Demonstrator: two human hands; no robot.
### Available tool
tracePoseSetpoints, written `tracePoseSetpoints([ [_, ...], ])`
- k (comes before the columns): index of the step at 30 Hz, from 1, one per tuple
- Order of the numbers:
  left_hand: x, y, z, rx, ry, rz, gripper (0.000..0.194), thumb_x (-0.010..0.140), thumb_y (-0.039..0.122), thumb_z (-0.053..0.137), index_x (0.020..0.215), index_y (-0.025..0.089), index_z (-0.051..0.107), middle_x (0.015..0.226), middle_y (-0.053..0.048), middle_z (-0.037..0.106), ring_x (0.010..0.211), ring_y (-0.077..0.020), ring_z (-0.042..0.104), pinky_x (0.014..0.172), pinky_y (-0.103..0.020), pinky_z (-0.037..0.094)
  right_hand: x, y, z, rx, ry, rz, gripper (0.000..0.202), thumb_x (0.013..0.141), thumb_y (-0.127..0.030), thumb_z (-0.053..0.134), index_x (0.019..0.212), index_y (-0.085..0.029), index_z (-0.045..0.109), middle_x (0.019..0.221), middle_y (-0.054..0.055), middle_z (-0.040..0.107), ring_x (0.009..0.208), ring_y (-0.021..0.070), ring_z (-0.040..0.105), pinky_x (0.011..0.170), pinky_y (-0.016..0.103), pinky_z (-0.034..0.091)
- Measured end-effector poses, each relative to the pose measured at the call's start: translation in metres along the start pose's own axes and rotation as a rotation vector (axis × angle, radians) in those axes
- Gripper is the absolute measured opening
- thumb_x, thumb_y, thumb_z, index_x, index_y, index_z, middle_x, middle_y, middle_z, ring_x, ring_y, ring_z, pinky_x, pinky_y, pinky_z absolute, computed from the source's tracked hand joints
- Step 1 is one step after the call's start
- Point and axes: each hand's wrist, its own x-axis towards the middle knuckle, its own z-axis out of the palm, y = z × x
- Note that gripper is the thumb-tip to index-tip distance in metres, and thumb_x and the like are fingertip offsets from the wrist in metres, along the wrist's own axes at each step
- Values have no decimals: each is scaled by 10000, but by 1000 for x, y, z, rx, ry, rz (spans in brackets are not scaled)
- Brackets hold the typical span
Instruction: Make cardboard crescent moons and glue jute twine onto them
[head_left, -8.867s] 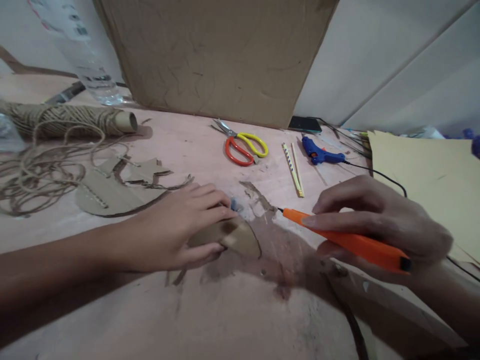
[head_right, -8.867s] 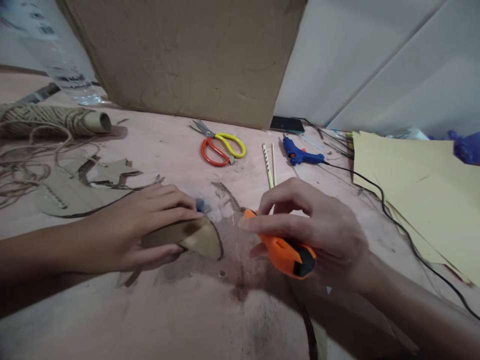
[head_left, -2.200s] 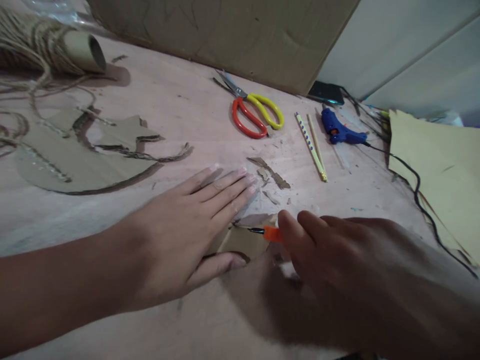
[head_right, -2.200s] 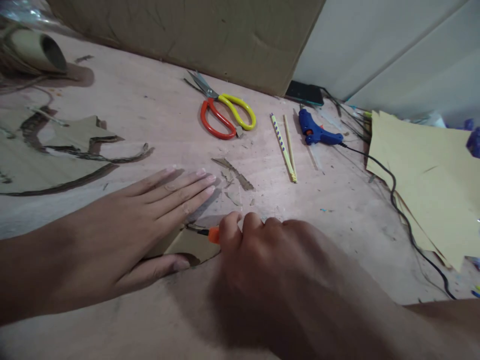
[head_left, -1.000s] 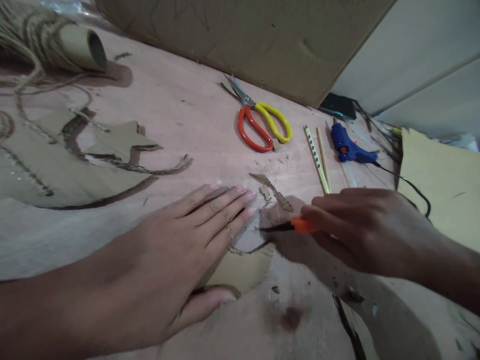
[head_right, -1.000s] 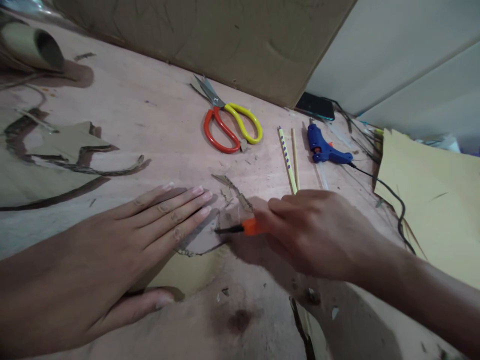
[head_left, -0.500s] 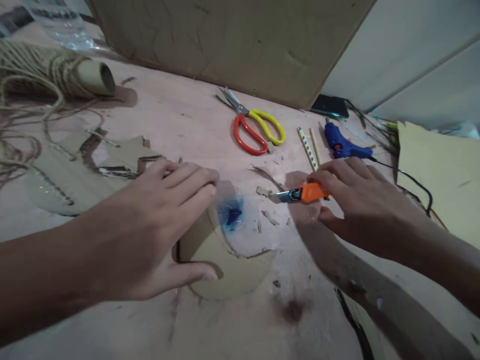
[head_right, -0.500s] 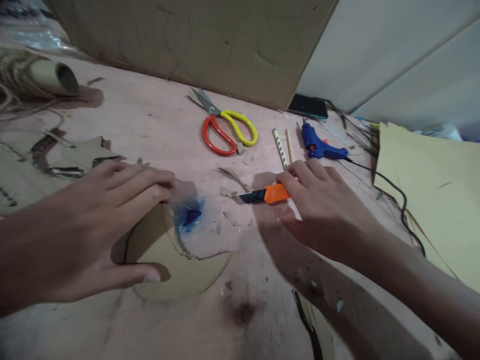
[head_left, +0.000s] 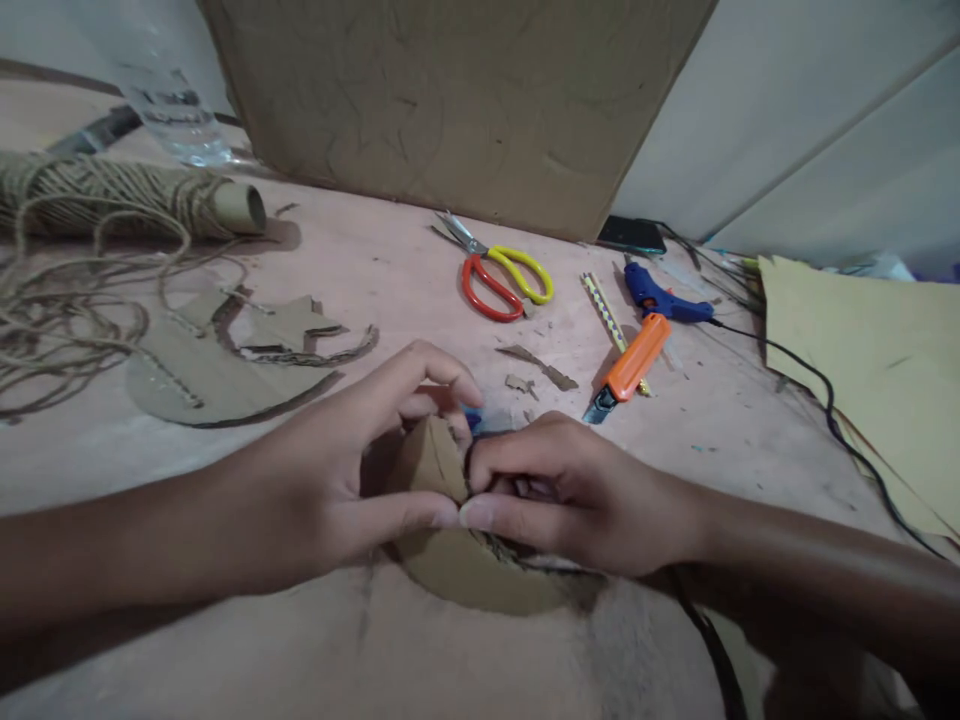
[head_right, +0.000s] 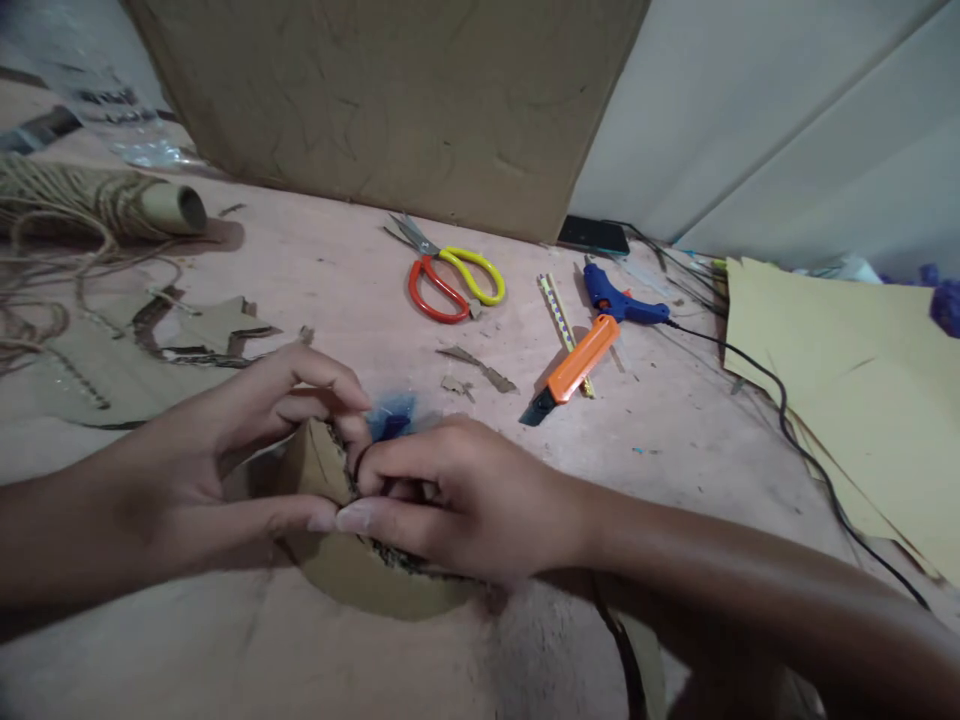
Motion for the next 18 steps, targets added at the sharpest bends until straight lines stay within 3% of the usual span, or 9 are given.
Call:
tracePoseSetpoints([
  [3, 7, -4, 5, -273, -31, -1, 448, 1045, 345, 946, 1353, 337, 620, 1060, 56, 839, 895, -164, 781, 787, -242, 600, 2, 4, 0, 111, 41, 81, 417, 1014, -480, 1004, 898, -190, 727, 683, -54, 654, 571, 82, 500, 540, 209, 371],
  [7, 12, -7, 14, -480, 52, -4, 435, 919, 207, 1061, 1119, 269, 680, 972, 85, 786, 821, -106, 698, 749, -172, 582, 2, 7, 6, 178, 126, 133, 452, 926, -497, 1066, 887, -191, 735, 690, -31, 698, 561, 96, 542, 530, 211, 410],
  [10, 4, -8, 21, -592, -13, -134, 327, 1019, 319, 1000, 1127, 280, 694, 979, 61, 729, 828, -126, 674, 709, -173, 578, 4, 7, 13, 252, 206, 112, 490, 921, -509, 1076, 839, -191, 712, 670, -48, 661, 565, 84, 514, 529, 201, 409],
  [13, -5, -11, 22, -566, -98, -230, 219, 1134, 440, 859, 1193, 319, 687, 1061, 23, 717, 922, -181, 695, 762, -231, 637, 4, 5, 16, 287, 231, 97, 495, 974, -468, 1048, 805, -188, 677, 667, -45, 664, 568, 73, 524, 541, 188, 413],
  [16, -9, -15, 18, -463, -76, -208, 236, 1123, 476, 849, 1151, 307, 687, 1054, 4, 694, 985, -215, 690, 809, -256, 649, 2, 5, 15, 351, 171, 98, 470, 988, -425, 1043, 816, -185, 678, 683, -26, 700, 568, 76, 554, 546, 186, 442],
  [18, -8, -14, 15, -502, -127, -212, 248, 1114, 470, 861, 1154, 300, 685, 1058, -2, 696, 999, -219, 702, 818, -260, 649, 0, 7, 14, 413, 130, 89, 460, 969, -401, 1060, 816, -181, 686, 679, -20, 709, 562, 76, 557, 534, 182, 447],
])
